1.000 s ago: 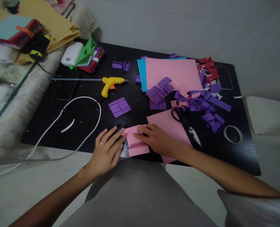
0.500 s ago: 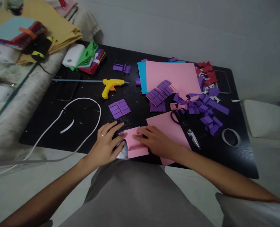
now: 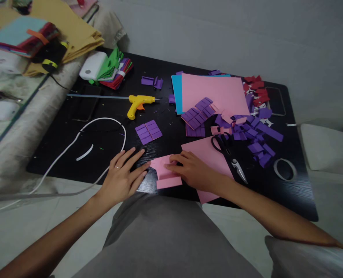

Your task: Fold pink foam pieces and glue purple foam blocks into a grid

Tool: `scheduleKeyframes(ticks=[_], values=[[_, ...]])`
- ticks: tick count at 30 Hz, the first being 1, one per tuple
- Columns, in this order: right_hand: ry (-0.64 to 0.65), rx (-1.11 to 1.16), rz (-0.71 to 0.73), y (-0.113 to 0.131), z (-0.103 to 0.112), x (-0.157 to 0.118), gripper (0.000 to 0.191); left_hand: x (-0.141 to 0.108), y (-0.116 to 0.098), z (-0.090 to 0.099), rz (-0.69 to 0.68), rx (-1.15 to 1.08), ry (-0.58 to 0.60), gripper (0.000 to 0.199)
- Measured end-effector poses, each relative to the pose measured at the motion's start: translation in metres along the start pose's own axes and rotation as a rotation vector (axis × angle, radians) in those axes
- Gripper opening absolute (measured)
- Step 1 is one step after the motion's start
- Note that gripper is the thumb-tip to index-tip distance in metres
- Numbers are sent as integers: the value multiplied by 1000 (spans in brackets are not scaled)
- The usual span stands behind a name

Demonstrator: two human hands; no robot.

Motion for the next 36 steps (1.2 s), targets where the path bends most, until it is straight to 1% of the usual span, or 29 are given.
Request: scheduleKeyframes(ticks=[4, 6, 7, 9, 11, 14, 18, 20, 22, 25, 28, 31, 34, 36], values=[[-35, 161, -47, -8, 10, 13, 24, -1, 8, 3, 42, -102, -65, 28], [-72, 248, -122, -19, 13, 20, 19, 0, 11, 4, 99, -186, -94, 30], [-92, 275, -165, -25, 14, 22, 20, 1, 13, 3, 134, -221, -97, 31], [-126, 283, -224, -34, 15, 27, 28, 3, 16, 0, 199, -270, -79, 32], [-137, 253, -236, -36, 15, 30, 34, 5, 16, -4, 241, -309, -53, 32], [-142, 271, -250, -36, 15, 33, 29, 6, 17, -7, 299, -361, -34, 35], [-161, 435, -324, -32, 14, 30, 24, 3, 17, -14, 361, -418, 2, 48], [-167, 512, -334, -24, 15, 28, 22, 3, 15, -15, 365, -433, 5, 53], [-194, 535, -305, -14, 22, 27, 19, 3, 12, -15, 359, -447, 6, 55], [-248, 516, -239, 1, 35, 24, 15, 5, 9, -14, 353, -500, 3, 55], [-282, 482, -197, 10, 44, 21, 11, 7, 8, -10, 357, -582, -20, 51], [-310, 454, -168, 16, 50, 18, 9, 13, 6, 0, 319, -635, -80, 39], [-331, 445, -144, 19, 53, 15, 9, 21, 2, 13, 226, -694, -150, 21], [-338, 455, -139, 21, 55, 12, 9, 25, 0, 19, 181, -731, -179, 14]])
Point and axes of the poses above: each hand's wrist, its own x-axis towards the middle knuckle, its own z-axis out of the back of the hand, y = z × x, the point moved 10 cm from there along x, towards the middle knuckle, and after that the axes turned 14 degrees about x, right-handed, at the moved point
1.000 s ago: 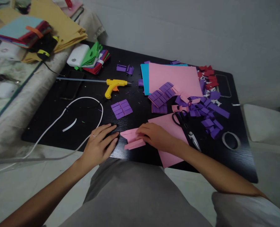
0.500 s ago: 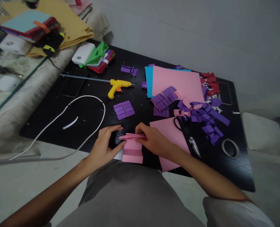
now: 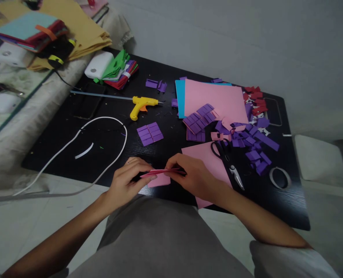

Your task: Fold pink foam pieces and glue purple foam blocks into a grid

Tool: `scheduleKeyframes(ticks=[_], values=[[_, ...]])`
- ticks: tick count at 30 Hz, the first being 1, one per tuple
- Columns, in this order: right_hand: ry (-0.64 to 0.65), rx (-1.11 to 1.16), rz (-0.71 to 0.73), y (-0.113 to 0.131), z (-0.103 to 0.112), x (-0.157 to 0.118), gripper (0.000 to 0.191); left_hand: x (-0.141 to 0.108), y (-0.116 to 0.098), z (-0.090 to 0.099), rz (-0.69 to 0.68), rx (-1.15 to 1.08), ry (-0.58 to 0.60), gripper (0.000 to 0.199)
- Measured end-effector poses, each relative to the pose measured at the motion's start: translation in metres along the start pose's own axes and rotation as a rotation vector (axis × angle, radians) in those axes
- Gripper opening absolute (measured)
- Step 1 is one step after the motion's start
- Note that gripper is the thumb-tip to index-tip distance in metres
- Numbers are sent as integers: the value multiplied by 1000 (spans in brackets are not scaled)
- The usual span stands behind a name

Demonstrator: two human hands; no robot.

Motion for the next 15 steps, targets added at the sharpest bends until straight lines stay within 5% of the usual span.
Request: scheduleKeyframes(ticks=[6, 15], values=[[-63, 133, -95, -10, 9, -2, 12, 2, 10, 0, 133, -86, -16, 4], [-215, 590, -375, -68, 13, -4, 35, -1, 47, -25, 576, -342, 116, 33]])
Point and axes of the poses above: each hand's wrist, its own x-axis towards the middle knuckle, its own z-axis out of the back of the hand, y = z × x, the point moved 10 cm from there along x, towards the middle knuckle, and after that the axes turned 14 degrees about x, right-handed, at the moved point
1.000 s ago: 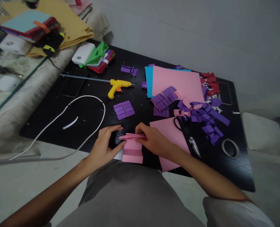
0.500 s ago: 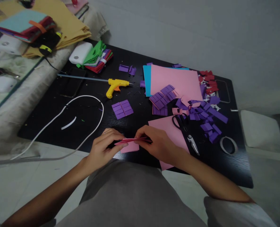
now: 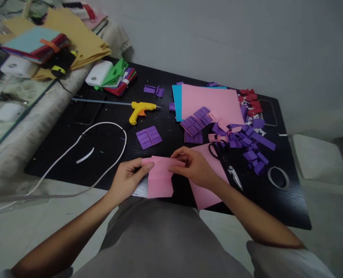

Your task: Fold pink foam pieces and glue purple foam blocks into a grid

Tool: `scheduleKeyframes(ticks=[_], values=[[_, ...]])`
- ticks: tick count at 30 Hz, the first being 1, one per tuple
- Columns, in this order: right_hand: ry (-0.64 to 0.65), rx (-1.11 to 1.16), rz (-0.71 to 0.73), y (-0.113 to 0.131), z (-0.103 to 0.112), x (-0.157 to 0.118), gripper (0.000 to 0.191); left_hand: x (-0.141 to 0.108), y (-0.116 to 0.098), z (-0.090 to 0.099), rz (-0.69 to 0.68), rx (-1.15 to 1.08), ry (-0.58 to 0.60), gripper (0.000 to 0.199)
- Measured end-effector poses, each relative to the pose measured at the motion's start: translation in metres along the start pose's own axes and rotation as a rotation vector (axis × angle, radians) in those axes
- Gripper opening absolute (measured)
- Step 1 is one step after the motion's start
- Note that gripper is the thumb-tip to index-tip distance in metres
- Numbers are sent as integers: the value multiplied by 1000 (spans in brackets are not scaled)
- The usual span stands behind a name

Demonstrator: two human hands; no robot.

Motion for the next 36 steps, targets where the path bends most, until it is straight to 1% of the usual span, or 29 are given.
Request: scheduleKeyframes(ticks=[3, 5, 6, 7, 9, 10, 11, 12, 13, 14, 15, 16, 17, 18, 19, 21, 23, 25, 27, 29, 31, 34, 36], values=[[-38, 81, -39, -8, 10, 3, 37, 10, -1, -1, 11, -36, 19, 33], [-76, 74, 1, -2, 17, 2, 36, 17, -10, 3, -47, 11, -2, 31], [-99, 41, 47, 6, 20, 1, 33, 19, -18, 7, -98, 47, -31, 26], [-123, -9, 116, 18, 23, -2, 29, 21, -27, 11, -160, 83, -68, 21], [-145, -143, 319, 49, 23, -11, 15, 21, -49, 19, -304, 146, -133, 11], [-136, -217, 436, 65, 19, -18, 6, 20, -59, 22, -374, 173, -157, 9], [-107, -284, 552, 77, 14, -27, 3, 18, -66, 24, -439, 200, -174, 10], [-79, -351, 644, 84, 8, -35, 9, 16, -71, 26, -499, 233, -184, 15], [-46, -421, 706, 85, 2, -41, 14, 13, -73, 25, -553, 275, -182, 20], [-13, -494, 733, 79, -3, -46, 17, 11, -71, 23, -598, 330, -159, 25], [27, -563, 733, 68, -8, -49, 20, 9, -66, 19, -637, 399, -119, 29], [82, -637, 711, 54, -14, -51, 23, 6, -58, 13, -671, 481, -59, 33], [109, -706, 696, 39, -18, -53, 27, 2, -49, 6, -700, 571, 7, 39], [116, -762, 678, 26, -20, -56, 30, -3, -41, 2, -728, 655, 36, 46], [137, -801, 645, 13, -23, -58, 31, -8, -34, 1, -744, 714, 31, 50], [118, -847, 620, -1, -25, -65, 34, -20, -26, -1, -754, 792, 15, 53], [83, -874, 618, -4, -27, -70, 34, -33, -25, -11, -772, 834, 34, 54], [51, -901, 642, -3, -28, -75, 30, -45, -27, -27, -802, 873, 80, 54], [37, -928, 673, -1, -30, -77, 25, -52, -28, -41, -813, 927, 84, 49], [25, -938, 685, -2, -30, -77, 23, -55, -28, -50, -809, 980, 69, 42], [2, -921, 687, -1, -29, -76, 19, -54, -27, -54, -801, 1008, 59, 35], [-37, -898, 688, 3, -28, -71, 15, -50, -28, -53, -784, 1009, 42, 28], [-108, -886, 641, 5, -23, -64, 14, -48, -28, -52, -774, 1002, 34, 26]])
Point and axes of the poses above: each hand's wrist, its own x-axis towards the middle knuckle, its own z-axis out of the back of the hand, y = z × x, the point moved 10 cm from there along x, towards the middle knuckle, and after that the axes turned 14 degrees about x, right-handed, at the moved point
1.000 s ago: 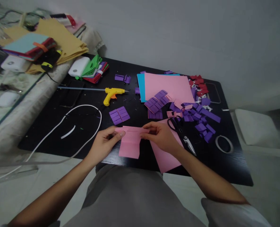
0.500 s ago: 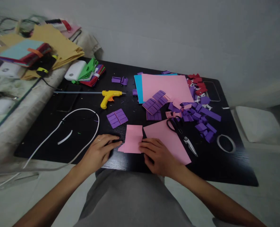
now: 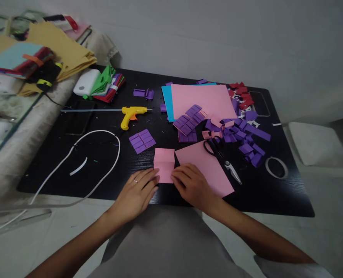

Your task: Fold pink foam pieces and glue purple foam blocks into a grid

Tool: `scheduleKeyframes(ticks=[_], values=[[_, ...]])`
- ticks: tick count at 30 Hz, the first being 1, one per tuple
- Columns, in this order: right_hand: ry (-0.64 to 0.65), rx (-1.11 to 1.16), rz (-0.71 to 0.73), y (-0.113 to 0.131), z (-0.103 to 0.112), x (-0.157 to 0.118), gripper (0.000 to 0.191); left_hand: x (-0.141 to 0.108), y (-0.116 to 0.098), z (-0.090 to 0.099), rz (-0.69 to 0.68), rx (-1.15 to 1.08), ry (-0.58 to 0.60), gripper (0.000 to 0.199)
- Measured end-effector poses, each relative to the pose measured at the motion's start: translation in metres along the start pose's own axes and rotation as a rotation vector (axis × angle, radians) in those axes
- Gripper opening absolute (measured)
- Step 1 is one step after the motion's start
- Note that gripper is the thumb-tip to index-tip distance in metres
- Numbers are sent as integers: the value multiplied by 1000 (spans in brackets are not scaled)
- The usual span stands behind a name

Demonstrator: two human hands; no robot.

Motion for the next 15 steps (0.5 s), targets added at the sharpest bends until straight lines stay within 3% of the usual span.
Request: scheduleKeyframes(ticks=[2, 4, 7, 11, 15], values=[[-75, 9, -125, -14, 5, 5, 9, 1, 2, 0, 15, -15, -5, 26], [-127, 46, -236, -28, 8, 8, 24, 1, 4, -1, 34, -41, -19, 26], [-105, 84, -302, -40, 3, 10, 38, 1, 7, 0, 67, -77, -53, 24], [-77, 135, -323, -46, -1, 12, 27, 4, 14, 2, 116, -156, -73, 22], [-123, 210, -283, -43, 2, 13, 16, 7, 40, 12, 305, -252, -162, 21]])
Point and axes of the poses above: each hand's wrist, its own x-axis towards the middle knuckle, its own z-axis out of the back of the hand, y = z × x, the point moved 10 cm from there along x, towards the middle knuckle, and after that the axes turned 14 degrees about x, right-handed, at the moved point
